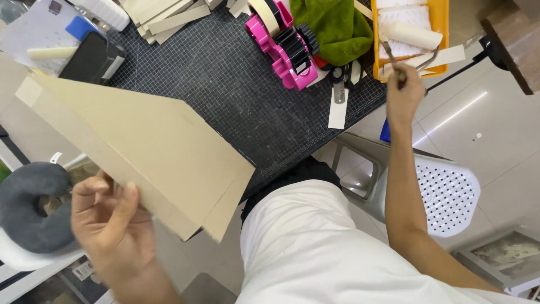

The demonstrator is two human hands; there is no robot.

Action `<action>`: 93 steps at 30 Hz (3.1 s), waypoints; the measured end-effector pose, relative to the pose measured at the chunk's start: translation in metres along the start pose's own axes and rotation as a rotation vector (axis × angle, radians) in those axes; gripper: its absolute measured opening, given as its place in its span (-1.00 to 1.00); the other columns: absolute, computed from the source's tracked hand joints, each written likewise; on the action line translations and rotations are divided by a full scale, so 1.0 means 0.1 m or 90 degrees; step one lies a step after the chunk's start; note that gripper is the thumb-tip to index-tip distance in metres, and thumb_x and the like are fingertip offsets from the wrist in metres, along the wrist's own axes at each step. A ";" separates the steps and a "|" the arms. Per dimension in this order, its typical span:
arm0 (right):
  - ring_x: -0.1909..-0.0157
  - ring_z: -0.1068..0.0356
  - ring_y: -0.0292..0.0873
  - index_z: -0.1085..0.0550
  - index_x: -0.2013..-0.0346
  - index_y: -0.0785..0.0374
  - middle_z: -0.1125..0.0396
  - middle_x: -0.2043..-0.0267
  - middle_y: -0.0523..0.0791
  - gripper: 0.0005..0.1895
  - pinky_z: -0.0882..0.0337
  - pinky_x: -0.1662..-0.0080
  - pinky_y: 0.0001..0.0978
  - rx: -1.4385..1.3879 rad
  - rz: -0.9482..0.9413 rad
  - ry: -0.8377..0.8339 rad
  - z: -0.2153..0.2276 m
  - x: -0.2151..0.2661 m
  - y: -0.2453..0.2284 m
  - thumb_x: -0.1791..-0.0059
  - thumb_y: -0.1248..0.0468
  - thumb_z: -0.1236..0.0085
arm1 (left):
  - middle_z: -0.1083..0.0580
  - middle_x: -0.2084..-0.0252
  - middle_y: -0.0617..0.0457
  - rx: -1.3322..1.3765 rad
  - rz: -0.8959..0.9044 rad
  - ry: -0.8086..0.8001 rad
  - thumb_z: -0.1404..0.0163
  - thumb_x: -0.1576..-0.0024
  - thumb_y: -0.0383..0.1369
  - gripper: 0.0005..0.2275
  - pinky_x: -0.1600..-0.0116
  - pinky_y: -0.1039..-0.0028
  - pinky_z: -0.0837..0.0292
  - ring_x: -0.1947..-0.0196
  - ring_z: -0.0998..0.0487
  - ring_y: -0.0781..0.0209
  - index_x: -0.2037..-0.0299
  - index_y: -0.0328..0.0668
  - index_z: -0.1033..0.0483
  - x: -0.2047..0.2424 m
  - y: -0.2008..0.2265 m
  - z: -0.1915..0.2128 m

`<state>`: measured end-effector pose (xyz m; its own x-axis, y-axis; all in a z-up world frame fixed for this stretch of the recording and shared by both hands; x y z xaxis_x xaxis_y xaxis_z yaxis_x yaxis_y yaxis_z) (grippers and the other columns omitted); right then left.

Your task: Assembling a cardboard box by applying glue to edges with a brush and securing joints with tape.

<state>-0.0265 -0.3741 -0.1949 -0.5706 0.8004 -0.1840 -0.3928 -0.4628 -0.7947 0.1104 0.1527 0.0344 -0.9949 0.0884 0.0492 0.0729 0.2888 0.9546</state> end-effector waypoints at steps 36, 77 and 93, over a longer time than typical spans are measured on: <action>0.62 -0.22 -0.15 -0.21 0.31 0.14 -0.21 0.57 -0.04 -0.73 -0.30 0.51 -0.43 -0.695 0.309 -0.470 0.12 0.37 -2.25 -0.17 0.07 0.08 | -0.60 0.23 0.14 -0.526 -0.657 -0.195 -0.07 -0.25 -0.48 -0.93 -0.27 0.27 0.08 0.04 -0.56 0.12 0.28 -0.11 -0.56 0.13 -0.43 -1.27; 0.73 0.30 -0.18 -0.01 0.37 0.20 0.24 0.72 -0.08 -0.84 0.17 0.60 -0.25 -0.666 0.394 -0.527 0.24 0.41 -2.40 -0.07 0.29 0.31 | -0.55 0.28 0.17 -0.513 -0.642 -0.194 -0.08 -0.25 -0.48 -0.94 -0.26 0.26 0.09 0.09 -0.50 0.14 0.27 -0.09 -0.55 0.09 -0.46 -1.32; 0.75 0.18 -0.12 -0.04 0.32 0.23 0.14 0.73 -0.04 -0.78 0.11 0.60 -0.23 -0.623 0.407 -0.508 0.17 0.48 -2.43 -0.13 0.23 0.23 | -0.55 0.29 0.18 -0.507 -0.636 -0.193 -0.10 -0.23 -0.51 -0.91 -0.28 0.28 0.11 0.09 -0.50 0.16 0.28 -0.08 -0.55 0.09 -0.48 -1.32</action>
<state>0.0291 -0.2296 -0.0007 -0.8352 -0.0236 -0.5494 0.5477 0.0525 -0.8350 0.0884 0.0136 0.0278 -0.5328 0.4044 -0.7434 -0.8460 -0.2749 0.4568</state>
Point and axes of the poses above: each hand's wrist, its own x-axis away from the middle knuckle, its own z-axis out of the back of the hand, y = z × x, the point moved 6 cm from there along -x, towards the middle knuckle
